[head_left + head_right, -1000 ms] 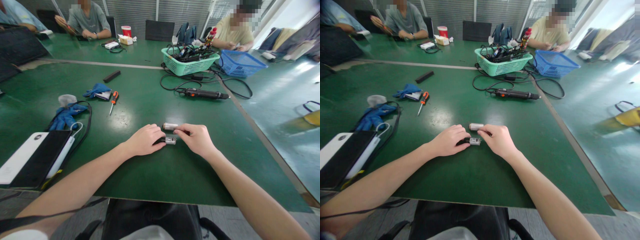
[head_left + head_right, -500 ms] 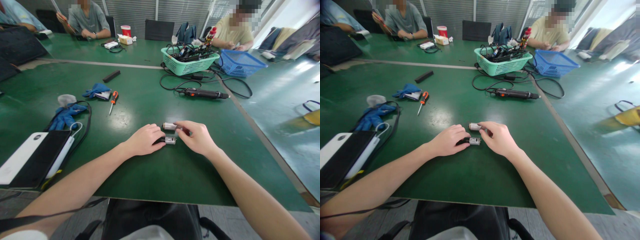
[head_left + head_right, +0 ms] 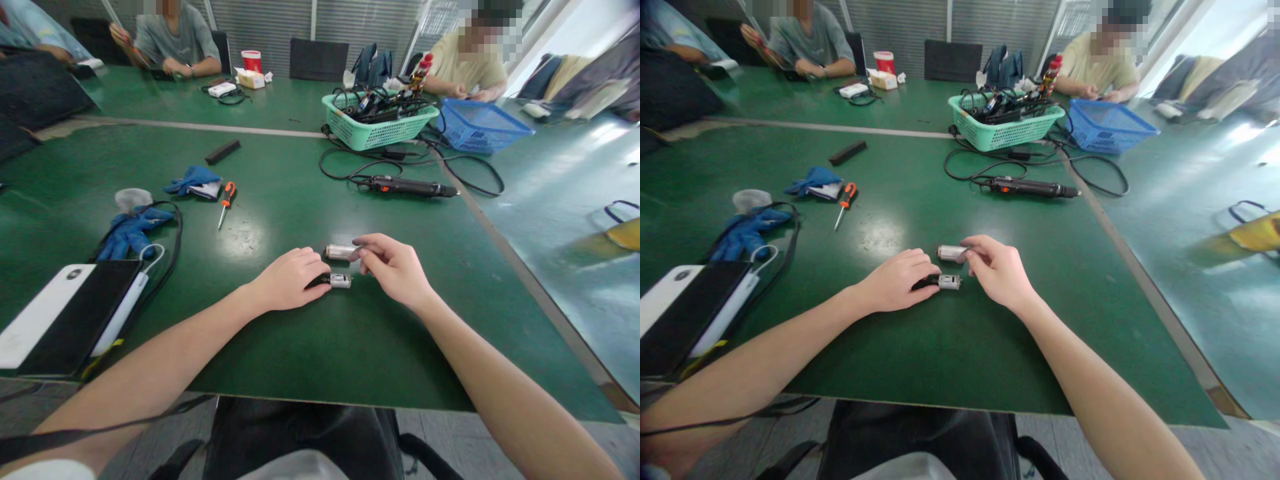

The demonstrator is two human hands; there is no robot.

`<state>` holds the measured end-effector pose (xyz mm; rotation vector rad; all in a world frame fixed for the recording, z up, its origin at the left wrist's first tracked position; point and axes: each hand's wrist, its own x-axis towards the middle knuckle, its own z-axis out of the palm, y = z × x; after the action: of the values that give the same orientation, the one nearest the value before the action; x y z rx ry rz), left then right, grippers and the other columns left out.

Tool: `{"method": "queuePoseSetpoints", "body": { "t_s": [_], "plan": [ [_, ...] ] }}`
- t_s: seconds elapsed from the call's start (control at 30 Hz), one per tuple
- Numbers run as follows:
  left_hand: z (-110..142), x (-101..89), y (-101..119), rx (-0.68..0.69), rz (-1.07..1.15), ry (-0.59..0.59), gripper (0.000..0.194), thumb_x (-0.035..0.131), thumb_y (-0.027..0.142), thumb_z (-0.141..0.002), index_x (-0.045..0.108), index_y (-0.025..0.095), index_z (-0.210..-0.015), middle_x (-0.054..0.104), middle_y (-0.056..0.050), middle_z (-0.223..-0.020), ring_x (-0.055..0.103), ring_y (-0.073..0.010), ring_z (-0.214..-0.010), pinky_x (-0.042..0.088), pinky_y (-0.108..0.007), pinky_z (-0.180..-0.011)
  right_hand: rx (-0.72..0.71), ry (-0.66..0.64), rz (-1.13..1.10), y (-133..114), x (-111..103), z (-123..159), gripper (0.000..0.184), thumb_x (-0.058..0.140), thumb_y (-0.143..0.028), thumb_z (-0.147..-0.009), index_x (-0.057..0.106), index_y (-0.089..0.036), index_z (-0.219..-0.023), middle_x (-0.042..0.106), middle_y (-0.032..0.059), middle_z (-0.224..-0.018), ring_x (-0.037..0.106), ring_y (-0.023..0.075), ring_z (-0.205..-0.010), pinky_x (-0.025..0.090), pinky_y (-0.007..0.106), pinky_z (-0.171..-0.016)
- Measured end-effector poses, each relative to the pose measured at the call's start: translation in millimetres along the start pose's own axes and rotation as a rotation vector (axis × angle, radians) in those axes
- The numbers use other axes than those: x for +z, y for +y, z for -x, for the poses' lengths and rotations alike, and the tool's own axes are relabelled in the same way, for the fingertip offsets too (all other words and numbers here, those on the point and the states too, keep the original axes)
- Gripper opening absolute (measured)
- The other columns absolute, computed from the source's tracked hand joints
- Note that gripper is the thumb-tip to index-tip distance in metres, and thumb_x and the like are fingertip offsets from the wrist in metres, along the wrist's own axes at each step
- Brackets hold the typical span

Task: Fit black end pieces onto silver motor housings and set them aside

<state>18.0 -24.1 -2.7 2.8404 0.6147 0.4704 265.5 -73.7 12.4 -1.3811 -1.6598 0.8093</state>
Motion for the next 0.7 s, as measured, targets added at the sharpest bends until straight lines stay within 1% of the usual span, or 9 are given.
{"method": "queuePoseSetpoints", "body": {
  "t_s": [0.17,0.23,0.37,0.47,0.57,0.7],
  "plan": [
    [0.3,0.0,-0.5,0.008,-0.008,-0.007,0.028,0.053,0.038,-0.102,0.066,0.015,-0.109,0.064,-0.008,-0.097,0.057,-0.0218,-0.092,0.047,-0.037,-0.086,0.04,-0.023,-0.149,1.0,2.0,-0.6,0.022,0.06,-0.032,-0.093,0.065,-0.02,-0.11,0.076,0.0045,-0.089,0.062,0.0153,-0.063,0.051,0.031,-0.063],
    [0.4,-0.1,-0.7,0.006,-0.009,-0.01,0.029,0.052,0.039,-0.102,0.066,0.015,-0.109,0.064,-0.008,-0.098,0.057,-0.022,-0.092,0.047,-0.037,-0.086,0.044,-0.024,-0.161,0.7,2.2,-0.5,0.024,0.064,-0.034,-0.091,0.066,-0.02,-0.11,0.075,0.0041,-0.088,0.063,0.0161,-0.066,0.052,0.031,-0.065],
    [0.5,-0.2,-0.9,0.003,-0.003,-0.012,0.028,0.052,0.039,-0.102,0.066,0.015,-0.109,0.064,-0.008,-0.098,0.057,-0.022,-0.093,0.047,-0.037,-0.086,0.008,-0.024,-0.166,1.1,3.2,0.0,0.03,0.077,-0.034,-0.083,0.068,-0.022,-0.108,0.073,0.0019,-0.085,0.067,0.0178,-0.075,0.054,0.032,-0.072],
    [0.2,-0.5,-0.7,0.008,-0.005,-0.014,0.028,0.051,0.039,-0.102,0.066,0.015,-0.109,0.064,-0.008,-0.097,0.057,-0.0218,-0.092,0.047,-0.036,-0.085,-0.006,-0.023,-0.162,1.3,3.1,0.1,0.029,0.08,-0.034,-0.081,0.07,-0.022,-0.105,0.073,0.0006,-0.08,0.066,0.0174,-0.071,0.054,0.032,-0.071],
    [-0.2,-1.0,-0.1,0.011,-0.008,-0.011,0.028,0.051,0.038,-0.102,0.066,0.015,-0.108,0.064,-0.008,-0.096,0.056,-0.0217,-0.092,0.047,-0.036,-0.084,0.025,-0.033,-0.219,0.3,1.9,0.3,0.032,0.083,-0.036,-0.078,0.071,-0.021,-0.105,0.076,0.0018,-0.081,0.069,0.0186,-0.071,0.056,0.033,-0.072],
    [-0.6,-0.7,0.3,0.012,-0.006,-0.006,0.027,0.052,0.037,-0.102,0.066,0.015,-0.108,0.064,-0.007,-0.095,0.056,-0.0219,-0.091,0.047,-0.036,-0.084,0.085,-0.05,-0.364,-2.8,-0.2,0.3,0.037,0.086,-0.036,-0.075,0.071,-0.021,-0.106,0.08,0.0044,-0.085,0.075,0.0224,-0.078,0.059,0.036,-0.078]
  ]
}}
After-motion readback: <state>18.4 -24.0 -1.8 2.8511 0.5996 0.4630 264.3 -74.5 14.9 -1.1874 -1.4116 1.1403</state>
